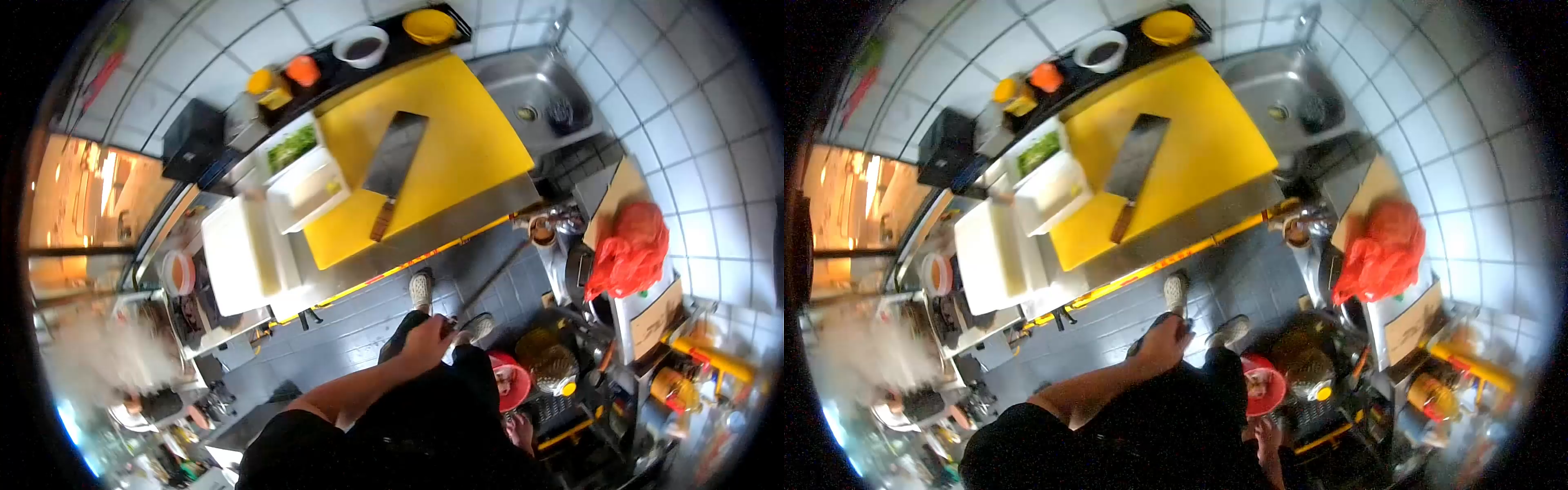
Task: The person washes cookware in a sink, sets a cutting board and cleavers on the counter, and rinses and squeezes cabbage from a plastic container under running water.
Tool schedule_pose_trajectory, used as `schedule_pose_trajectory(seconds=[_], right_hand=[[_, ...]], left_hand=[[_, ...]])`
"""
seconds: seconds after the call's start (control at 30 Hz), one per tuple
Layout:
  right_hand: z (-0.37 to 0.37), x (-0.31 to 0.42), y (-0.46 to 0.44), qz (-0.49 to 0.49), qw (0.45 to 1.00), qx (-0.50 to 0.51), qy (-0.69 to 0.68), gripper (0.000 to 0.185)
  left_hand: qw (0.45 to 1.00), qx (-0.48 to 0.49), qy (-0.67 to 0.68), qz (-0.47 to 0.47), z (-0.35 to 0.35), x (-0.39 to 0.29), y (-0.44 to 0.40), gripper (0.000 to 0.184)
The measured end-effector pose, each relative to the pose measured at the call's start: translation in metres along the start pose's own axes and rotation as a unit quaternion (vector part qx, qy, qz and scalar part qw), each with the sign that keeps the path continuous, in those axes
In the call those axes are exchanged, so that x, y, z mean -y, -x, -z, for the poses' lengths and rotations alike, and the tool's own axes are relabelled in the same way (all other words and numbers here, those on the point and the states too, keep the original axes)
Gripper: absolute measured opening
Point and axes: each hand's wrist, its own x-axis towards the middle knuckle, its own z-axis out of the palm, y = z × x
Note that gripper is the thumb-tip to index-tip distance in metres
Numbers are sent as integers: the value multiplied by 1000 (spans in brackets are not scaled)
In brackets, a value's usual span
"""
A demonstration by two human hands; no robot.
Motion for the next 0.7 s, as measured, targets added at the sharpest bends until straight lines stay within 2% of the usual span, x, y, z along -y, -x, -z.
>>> schedule_pose_trajectory(seconds=[0.03,0.07,0.1,0.13,0.17,0.2,0.23,0.27,0.3,0.37,0.4,0.53,0.57,0.6,0.67,0.7], right_hand=[[-7,28,-3,36,994,47,91,35],[-14,58,-6,80,977,88,178,38],[-36,91,-15,45,996,72,-15,40],[-64,123,-24,41,998,-23,-35,29],[-81,143,-29,84,992,-44,-88,31],[-93,165,-43,84,993,-31,-75,30],[-99,184,-66,83,995,-19,-60,30],[-106,200,-85,178,974,-30,135,30],[-119,222,-93,262,909,-38,323,31],[-142,267,-90,301,824,-41,478,32],[-168,297,-86,273,846,-37,456,31],[-271,400,-15,270,824,-2,498,37],[-284,415,-7,272,818,5,508,39],[-282,416,-19,333,804,8,492,41],[-281,433,-27,299,814,30,497,42],[-293,446,-14,280,819,40,499,42]], left_hand=[[998,-57,21,19,28,-12,19,41],[992,-117,41,-1,46,-15,28,42],[982,-178,59,-23,64,-12,35,44],[961,-252,44,-106,80,-2,39,48],[928,-321,26,-186,94,10,41,53],[921,-331,1,-208,112,18,41,66],[902,-386,-43,-187,120,31,34,65],[892,-418,-68,-158,134,43,24,64],[881,-446,-93,-125,146,53,13,63],[868,-477,-129,-58,173,66,-13,60],[863,-483,-144,-41,188,68,-26,60],[862,-469,-181,63,212,88,-75,57],[862,-466,-190,67,215,86,-73,58],[862,-462,-199,70,218,80,-70,59],[875,-445,-181,62,223,66,-57,62],[856,-478,-196,28,224,60,-44,63]])
